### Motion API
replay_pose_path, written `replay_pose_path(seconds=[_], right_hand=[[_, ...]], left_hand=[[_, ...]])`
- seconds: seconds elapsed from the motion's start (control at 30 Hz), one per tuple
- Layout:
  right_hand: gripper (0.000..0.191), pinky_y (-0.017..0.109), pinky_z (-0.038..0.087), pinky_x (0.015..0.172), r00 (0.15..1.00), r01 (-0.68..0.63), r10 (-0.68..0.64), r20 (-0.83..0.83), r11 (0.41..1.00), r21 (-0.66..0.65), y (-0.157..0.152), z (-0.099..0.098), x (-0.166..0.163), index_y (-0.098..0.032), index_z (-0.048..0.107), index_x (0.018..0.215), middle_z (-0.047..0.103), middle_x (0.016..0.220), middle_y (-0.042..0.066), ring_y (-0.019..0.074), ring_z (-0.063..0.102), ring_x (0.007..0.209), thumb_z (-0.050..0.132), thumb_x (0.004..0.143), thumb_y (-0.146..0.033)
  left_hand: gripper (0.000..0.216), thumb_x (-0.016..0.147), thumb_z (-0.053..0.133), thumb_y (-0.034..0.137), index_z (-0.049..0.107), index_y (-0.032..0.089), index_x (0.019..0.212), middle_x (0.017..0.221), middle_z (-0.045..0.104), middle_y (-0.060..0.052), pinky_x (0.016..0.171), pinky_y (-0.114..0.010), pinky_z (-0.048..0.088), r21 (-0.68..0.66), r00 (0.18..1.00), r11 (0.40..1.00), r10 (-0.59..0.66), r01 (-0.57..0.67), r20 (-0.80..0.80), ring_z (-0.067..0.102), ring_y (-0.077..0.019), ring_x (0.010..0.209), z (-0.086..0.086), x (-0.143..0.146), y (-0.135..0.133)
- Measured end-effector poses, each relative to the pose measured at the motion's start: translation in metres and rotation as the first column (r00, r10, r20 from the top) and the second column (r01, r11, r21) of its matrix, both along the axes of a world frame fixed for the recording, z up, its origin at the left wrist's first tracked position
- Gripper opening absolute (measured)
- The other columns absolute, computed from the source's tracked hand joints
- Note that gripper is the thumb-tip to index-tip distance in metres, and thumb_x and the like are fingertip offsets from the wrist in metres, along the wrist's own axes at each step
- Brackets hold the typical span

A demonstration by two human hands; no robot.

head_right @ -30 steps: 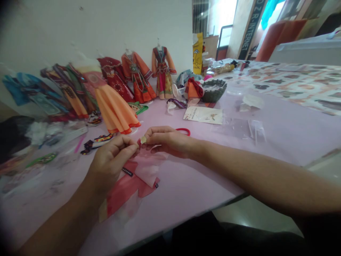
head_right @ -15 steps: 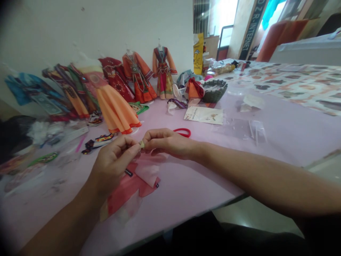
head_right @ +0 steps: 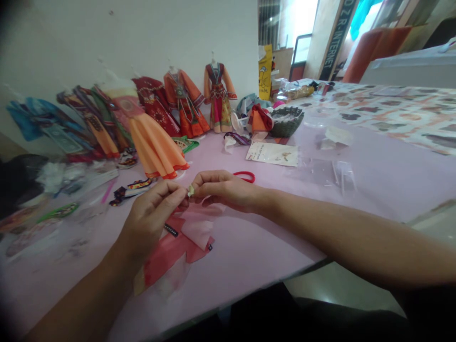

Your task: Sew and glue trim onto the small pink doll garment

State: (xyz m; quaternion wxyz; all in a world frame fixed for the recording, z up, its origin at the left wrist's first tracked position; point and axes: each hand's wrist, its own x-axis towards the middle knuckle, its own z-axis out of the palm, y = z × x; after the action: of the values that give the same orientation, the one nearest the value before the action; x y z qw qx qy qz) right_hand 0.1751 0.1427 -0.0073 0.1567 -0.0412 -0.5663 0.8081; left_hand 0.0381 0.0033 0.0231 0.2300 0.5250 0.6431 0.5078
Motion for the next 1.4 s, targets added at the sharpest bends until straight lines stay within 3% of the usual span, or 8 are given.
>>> replay_pose_path(seconds=[0.3,0.53,0.97,1.17,1.4], right_hand=[[0.001,0.020,0.050,0.076,1.000,0.005,-0.005,0.011,0.999,0.033,0.000,0.000,0.000,-0.015,0.071,0.085,0.070,0.085,0.001,0.0100,0.064,0.081,0.070,0.085,-0.016],[0.001,0.021,0.051,0.077,1.000,0.004,-0.004,0.005,0.999,0.043,0.000,0.000,0.000,-0.017,0.071,0.085,0.070,0.086,0.001,0.0105,0.064,0.080,0.071,0.084,-0.018],[0.004,0.022,0.049,0.076,1.000,0.019,-0.019,0.004,0.994,0.104,0.001,-0.002,0.000,-0.016,0.070,0.085,0.069,0.086,0.001,0.0106,0.063,0.079,0.071,0.085,-0.020],[0.004,0.022,0.050,0.077,0.996,0.094,-0.094,0.010,0.995,0.027,0.002,0.000,-0.001,-0.018,0.068,0.082,0.070,0.085,0.002,0.0125,0.066,0.085,0.072,0.082,-0.019],[0.005,0.027,0.056,0.084,0.991,0.129,-0.133,-0.025,0.983,-0.130,0.004,0.002,-0.003,-0.018,0.068,0.077,0.073,0.087,0.003,0.0161,0.071,0.089,0.069,0.081,-0.017]], left_hand=[[0.012,0.084,0.062,0.029,0.060,0.021,0.076,0.072,0.060,0.002,0.061,-0.030,0.041,-0.017,0.999,1.000,0.014,-0.014,-0.029,0.052,-0.0147,0.066,-0.001,0.000,0.000],[0.018,0.091,0.058,0.033,0.063,0.021,0.078,0.074,0.063,0.001,0.065,-0.032,0.043,-0.003,0.995,1.000,0.028,-0.028,-0.099,0.056,-0.0165,0.071,-0.001,0.000,-0.002],[0.012,0.086,0.057,0.027,0.061,0.021,0.076,0.072,0.061,0.001,0.065,-0.032,0.041,-0.006,0.976,0.997,0.074,-0.077,-0.202,0.055,-0.0163,0.069,0.000,0.000,-0.003],[0.013,0.083,0.060,0.032,0.058,0.022,0.074,0.072,0.059,0.001,0.063,-0.031,0.042,-0.019,0.992,0.993,0.111,-0.113,-0.051,0.053,-0.0163,0.068,0.001,-0.002,-0.001],[0.011,0.079,0.059,0.025,0.057,0.022,0.068,0.065,0.055,0.002,0.057,-0.028,0.040,0.000,0.982,0.982,0.191,-0.191,0.010,0.049,-0.0149,0.064,-0.003,-0.013,0.004]])
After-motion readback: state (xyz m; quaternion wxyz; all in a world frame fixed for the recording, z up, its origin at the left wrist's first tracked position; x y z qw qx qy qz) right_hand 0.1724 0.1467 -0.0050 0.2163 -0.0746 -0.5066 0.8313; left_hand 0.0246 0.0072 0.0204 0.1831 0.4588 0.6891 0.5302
